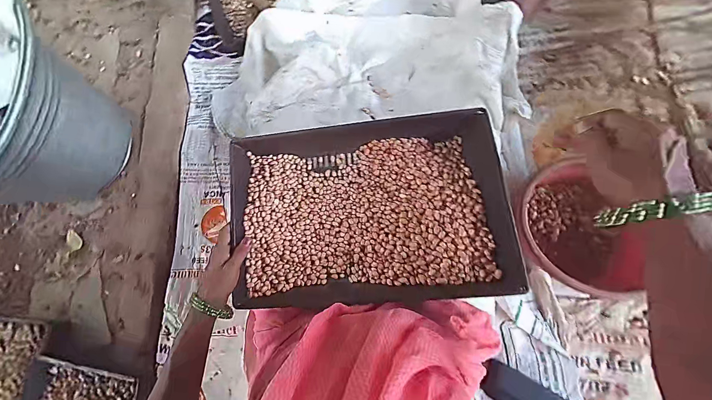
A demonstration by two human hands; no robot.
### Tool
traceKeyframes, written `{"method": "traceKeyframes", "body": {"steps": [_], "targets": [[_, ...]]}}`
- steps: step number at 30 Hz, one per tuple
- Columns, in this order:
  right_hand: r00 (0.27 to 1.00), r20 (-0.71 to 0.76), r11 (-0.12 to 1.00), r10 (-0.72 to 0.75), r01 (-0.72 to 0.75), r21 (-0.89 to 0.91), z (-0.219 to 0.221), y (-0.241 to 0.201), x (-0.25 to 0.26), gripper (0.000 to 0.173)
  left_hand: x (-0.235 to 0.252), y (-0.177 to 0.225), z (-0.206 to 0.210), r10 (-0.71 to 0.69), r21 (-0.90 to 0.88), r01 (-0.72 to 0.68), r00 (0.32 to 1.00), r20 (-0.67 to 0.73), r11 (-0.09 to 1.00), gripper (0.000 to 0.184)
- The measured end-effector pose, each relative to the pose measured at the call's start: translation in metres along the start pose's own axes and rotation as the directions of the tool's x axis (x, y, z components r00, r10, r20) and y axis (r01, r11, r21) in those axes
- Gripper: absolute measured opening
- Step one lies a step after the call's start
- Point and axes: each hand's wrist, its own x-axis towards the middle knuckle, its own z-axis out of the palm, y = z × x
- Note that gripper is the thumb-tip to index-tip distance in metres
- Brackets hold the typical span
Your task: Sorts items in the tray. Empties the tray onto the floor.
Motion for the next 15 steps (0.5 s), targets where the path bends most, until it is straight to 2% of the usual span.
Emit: {"method": "traceKeyframes", "body": {"steps": [1, 2, 3, 5, 8, 9, 12, 15], "targets": [[0.907, -0.093, 0.91, -0.41, 0.414, 0.027, 0.022, 0.039, 0.021, 0.036, 0.001, 0.0, 0.001, -0.009, -0.014, 0.009, 1.0, 0.005, 1.0, 0.065], [0.818, -0.112, 0.811, -0.565, 0.575, 0.105, 0.043, 0.049, 0.041, 0.041, 0.0, 0.001, 0.001, -0.016, -0.019, 0.016, 1.0, 0.008, 1.0, 0.065], [0.776, -0.035, 0.763, -0.629, 0.626, 0.159, 0.061, 0.037, 0.047, 0.04, -0.001, 0.002, 0.002, -0.025, -0.022, 0.026, 1.0, 0.006, 0.999, 0.065], [0.696, 0.16, 0.713, -0.7, 0.672, 0.199, 0.099, -0.011, 0.033, 0.026, -0.003, 0.003, 0.002, -0.032, -0.012, 0.032, 0.999, -0.002, 0.999, 0.061], [0.528, 0.398, 0.587, -0.75, 0.809, 0.033, 0.157, -0.059, 0.024, 0.02, -0.005, 0.0, -0.002, -0.023, 0.015, 0.023, 1.0, 0.013, 1.0, 0.061], [0.507, 0.451, 0.55, -0.734, 0.834, -0.041, 0.17, -0.066, 0.024, 0.021, -0.007, -0.001, -0.005, -0.023, 0.022, 0.023, 1.0, 0.017, 0.999, 0.062], [0.548, 0.531, 0.495, -0.646, 0.831, -0.254, 0.193, -0.071, 0.021, 0.023, -0.009, -0.001, -0.019, 0.091, 0.102, -0.086, 0.995, -0.046, 0.991, 0.058], [0.563, 0.524, 0.536, -0.639, 0.815, -0.222, 0.194, -0.069, 0.021, 0.021, -0.005, 0.019, -0.026, 0.268, 0.208, -0.241, 0.957, -0.113, 0.948, 0.048]]}}
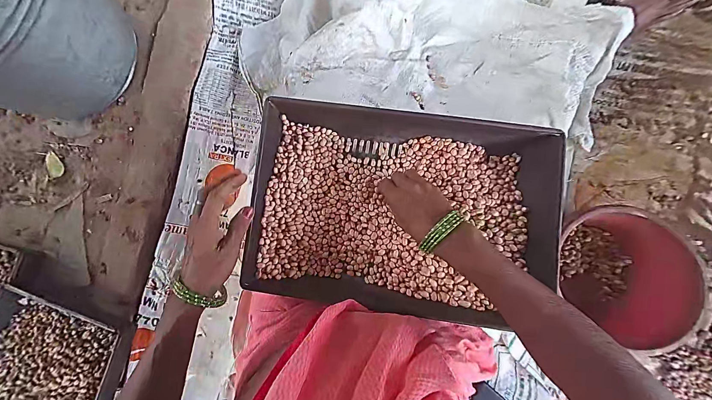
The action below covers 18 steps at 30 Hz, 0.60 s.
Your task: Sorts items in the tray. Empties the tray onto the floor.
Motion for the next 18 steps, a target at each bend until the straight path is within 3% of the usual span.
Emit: {"method": "traceKeyframes", "body": {"steps": [3, 6, 10, 13, 15, 17, 18], "targets": [[0.993, -0.079, 0.927, 0.083, -0.048, 0.373, -0.01, 0.017, -0.01, 0.018, 0.021, 0.031, 0.008, 0.152, 0.038, -0.156, 0.983, 0.102, 0.987, 0.036], [0.96, -0.175, 0.713, 0.217, -0.034, 0.7, -0.022, 0.038, -0.037, 0.014, 0.036, 0.056, 0.044, 0.257, 0.002, -0.269, 0.921, 0.292, 0.963, 0.025], [0.911, -0.209, 0.55, 0.355, -0.023, 0.835, -0.034, 0.068, -0.086, 0.015, 0.039, 0.067, 0.106, 0.395, 0.096, -0.485, 0.798, 0.454, 0.869, 0.019], [0.836, -0.216, 0.415, 0.505, -0.016, 0.909, -0.041, 0.088, -0.108, 0.012, 0.038, 0.075, 0.122, 0.319, 0.227, -0.515, 0.761, 0.565, 0.827, 0.021], [0.853, -0.159, 0.485, 0.498, -0.122, 0.866, -0.043, 0.091, -0.112, 0.016, 0.034, 0.079, 0.125, 0.337, 0.262, -0.549, 0.756, 0.561, 0.794, 0.02], [0.89, -0.123, 0.656, 0.439, -0.224, 0.721, -0.038, 0.086, -0.105, 0.02, 0.028, 0.083, 0.125, 0.347, 0.276, -0.566, 0.75, 0.563, 0.777, 0.02], [0.911, -0.143, 0.737, 0.387, -0.212, 0.642, -0.034, 0.081, -0.1, 0.019, 0.026, 0.088, 0.12, 0.286, 0.263, -0.529, 0.739, 0.61, 0.807, 0.023]]}}
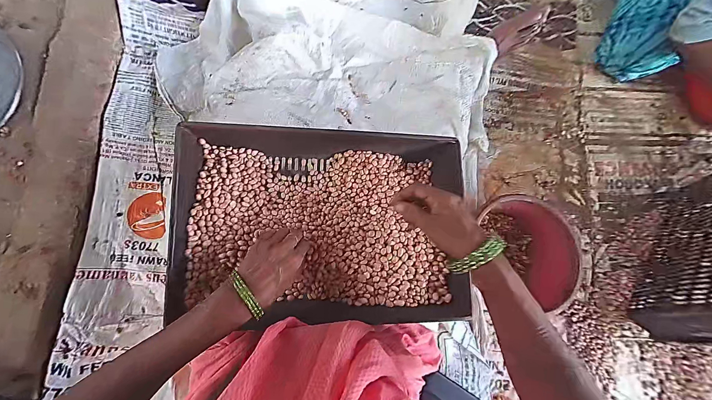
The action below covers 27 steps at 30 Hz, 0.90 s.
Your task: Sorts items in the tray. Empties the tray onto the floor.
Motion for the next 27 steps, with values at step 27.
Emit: {"method": "traceKeyframes", "body": {"steps": [27], "targets": [[0.956, 0.228, 0.508, 0.183, -0.29, 0.811, 0.073, -0.04, 0.022, 0.039, 0.066, -0.059, -0.076, -0.058, -0.252, 0.06, 0.998, 0.016, 0.966, 0.02]]}}
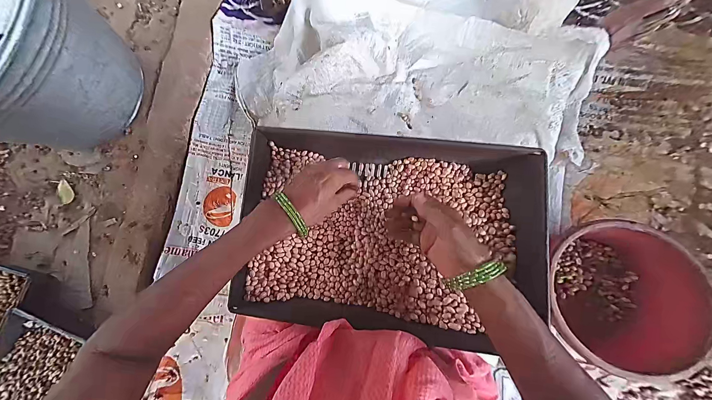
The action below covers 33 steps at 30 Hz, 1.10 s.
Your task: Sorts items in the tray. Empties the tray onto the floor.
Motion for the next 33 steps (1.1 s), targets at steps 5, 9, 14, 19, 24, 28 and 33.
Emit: {"method": "traceKeyframes", "body": {"steps": [5, 9, 14, 19, 24, 28, 33], "targets": [[0.993, 0.111, 0.996, -0.042, 0.032, 0.083, -0.019, -0.008, -0.032, 0.065, -0.019, 0.029, -0.026, 0.104, -0.108, -0.124, 0.979, -0.176, 0.986, 0.044], [0.93, -0.118, 0.932, -0.349, 0.33, -0.151, -0.104, -0.038, -0.109, 0.057, -0.052, -0.032, 0.0, -0.113, 0.096, 0.143, 0.959, -0.26, 0.985, 0.049], [0.755, -0.303, 0.513, -0.582, 0.051, -0.857, -0.19, -0.051, -0.185, 0.051, -0.053, -0.051, 0.055, -0.293, 0.135, 0.357, 0.89, -0.349, 0.924, 0.058], [0.849, -0.072, 0.43, -0.524, 0.19, -0.882, -0.125, -0.01, -0.154, 0.036, -0.007, -0.015, 0.09, -0.16, -0.075, 0.142, 0.903, -0.398, 0.987, 0.046], [0.785, 0.252, 0.055, -0.566, 0.341, -0.938, -0.058, 0.046, -0.092, 0.021, 0.005, 0.046, 0.106, -0.013, -0.387, -0.19, 0.885, -0.466, 0.902, 0.045], [0.828, 0.241, -0.051, -0.507, 0.25, -0.967, -0.05, 0.057, -0.075, 0.02, -0.029, 0.073, 0.094, 0.191, -0.238, -0.284, 0.918, -0.348, 0.929, 0.024], [0.88, 0.059, 0.366, -0.472, 0.256, -0.895, -0.061, 0.043, -0.082, 0.018, -0.048, 0.089, 0.132, 0.342, -0.023, -0.35, 0.925, -0.164, 0.936, 0.017]]}}
